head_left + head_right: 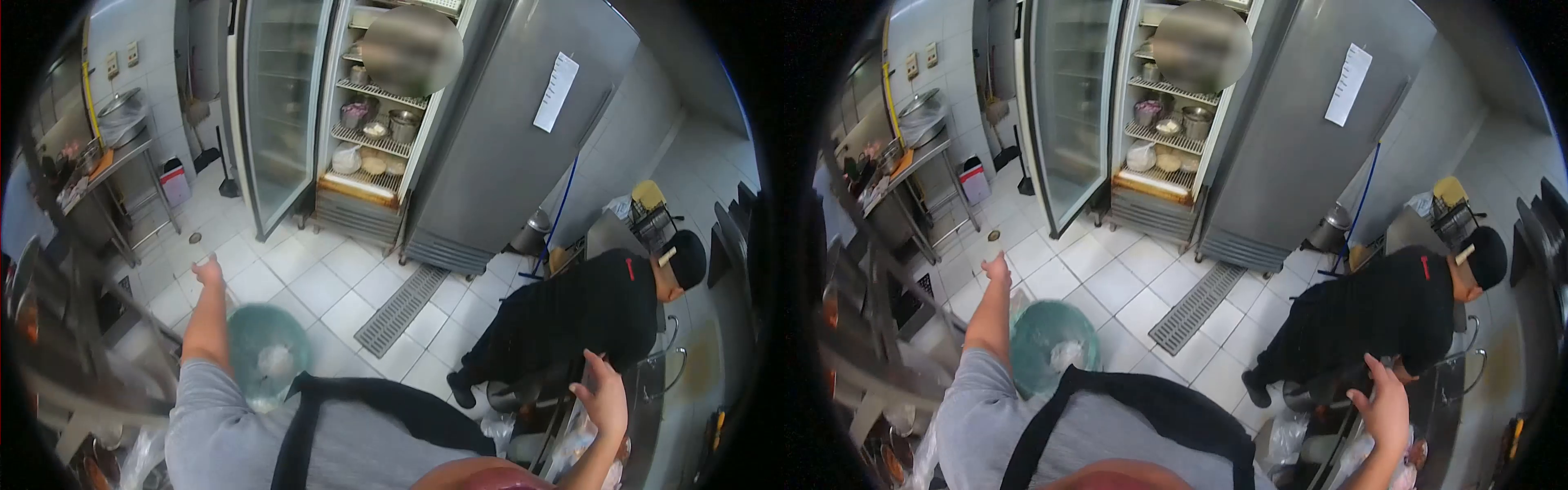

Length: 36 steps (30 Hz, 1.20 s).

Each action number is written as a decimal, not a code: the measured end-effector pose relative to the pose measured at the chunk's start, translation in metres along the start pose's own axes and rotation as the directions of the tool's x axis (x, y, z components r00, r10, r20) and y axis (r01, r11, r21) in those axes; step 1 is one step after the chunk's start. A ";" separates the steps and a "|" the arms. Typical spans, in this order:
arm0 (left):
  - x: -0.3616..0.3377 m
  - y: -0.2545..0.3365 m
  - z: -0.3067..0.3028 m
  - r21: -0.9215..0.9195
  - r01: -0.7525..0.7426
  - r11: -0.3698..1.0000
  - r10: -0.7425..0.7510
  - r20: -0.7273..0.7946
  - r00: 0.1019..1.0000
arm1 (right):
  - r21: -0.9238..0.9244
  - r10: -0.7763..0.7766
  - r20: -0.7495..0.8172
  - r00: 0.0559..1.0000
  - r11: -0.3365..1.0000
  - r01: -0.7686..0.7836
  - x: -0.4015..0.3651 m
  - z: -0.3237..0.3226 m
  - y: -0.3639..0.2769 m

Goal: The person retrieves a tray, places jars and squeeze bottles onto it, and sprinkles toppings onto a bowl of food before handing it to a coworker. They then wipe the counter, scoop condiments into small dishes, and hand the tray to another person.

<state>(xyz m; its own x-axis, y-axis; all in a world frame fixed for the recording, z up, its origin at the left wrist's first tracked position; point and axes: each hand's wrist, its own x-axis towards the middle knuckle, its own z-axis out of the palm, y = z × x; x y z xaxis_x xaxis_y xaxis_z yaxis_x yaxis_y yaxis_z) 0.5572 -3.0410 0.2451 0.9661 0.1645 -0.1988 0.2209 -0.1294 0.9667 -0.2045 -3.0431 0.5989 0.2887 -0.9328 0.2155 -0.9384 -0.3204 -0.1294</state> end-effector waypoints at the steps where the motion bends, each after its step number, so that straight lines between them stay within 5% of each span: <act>1: 0.016 0.015 0.027 0.013 -0.046 0.999 0.046 -0.013 0.999 | 0.018 0.078 0.002 0.997 0.997 -0.078 0.015 0.006 0.009; 4: 0.064 0.061 0.120 -0.183 -0.032 0.983 0.076 0.239 0.968 | 0.159 0.138 0.056 0.989 0.977 -0.145 0.059 0.017 0.015; 8: 0.060 0.174 0.206 -0.240 -0.296 0.925 0.334 0.136 0.933 | 0.255 0.217 0.109 0.970 0.937 -0.238 0.121 0.037 0.030; 13: 0.033 0.267 0.243 -0.298 -0.314 0.901 0.383 0.211 0.900 | 0.232 0.261 0.137 0.956 0.930 -0.287 0.215 0.068 0.062; 16: 0.072 0.293 0.267 -0.344 -0.344 0.874 0.422 0.184 0.888 | 0.069 0.232 0.097 0.968 0.968 -0.239 0.285 0.083 0.063; 22: 0.087 0.380 0.271 -0.380 -0.336 0.862 0.436 0.216 0.874 | 0.319 -0.039 0.133 0.990 0.948 -0.006 0.393 0.093 0.034; 26: 0.169 0.405 0.323 -0.445 -0.504 0.740 0.631 0.202 0.749 | 0.211 0.120 0.033 0.992 0.970 -0.125 0.424 0.096 0.011; 28: 0.177 0.410 0.334 -0.287 -0.666 0.689 0.718 0.147 0.680 | 0.214 0.127 -0.013 0.992 0.969 -0.121 0.436 0.101 0.007; 31: 0.133 0.408 0.333 -0.262 -0.632 0.730 0.658 0.018 0.753 | 0.200 0.145 -0.047 0.988 0.971 -0.133 0.455 0.104 -0.008; 34: 0.138 0.390 0.333 -0.326 -0.737 0.592 0.771 -0.038 0.636 | 0.192 0.129 -0.077 0.989 0.975 -0.112 0.479 0.123 -0.025; 36: 0.079 0.377 0.324 -0.465 -0.715 0.522 0.824 0.057 0.564 | 0.159 0.109 -0.079 0.991 0.983 -0.095 0.497 0.129 -0.044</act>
<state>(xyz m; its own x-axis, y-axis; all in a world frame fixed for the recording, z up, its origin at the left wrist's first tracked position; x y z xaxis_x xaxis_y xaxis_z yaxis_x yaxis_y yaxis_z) 0.7594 -3.3933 0.5413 0.7348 -0.0699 0.6747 -0.6373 0.2694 0.7220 0.0047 -3.5139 0.5865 0.1691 -0.9461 0.2762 -0.9194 -0.2524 -0.3018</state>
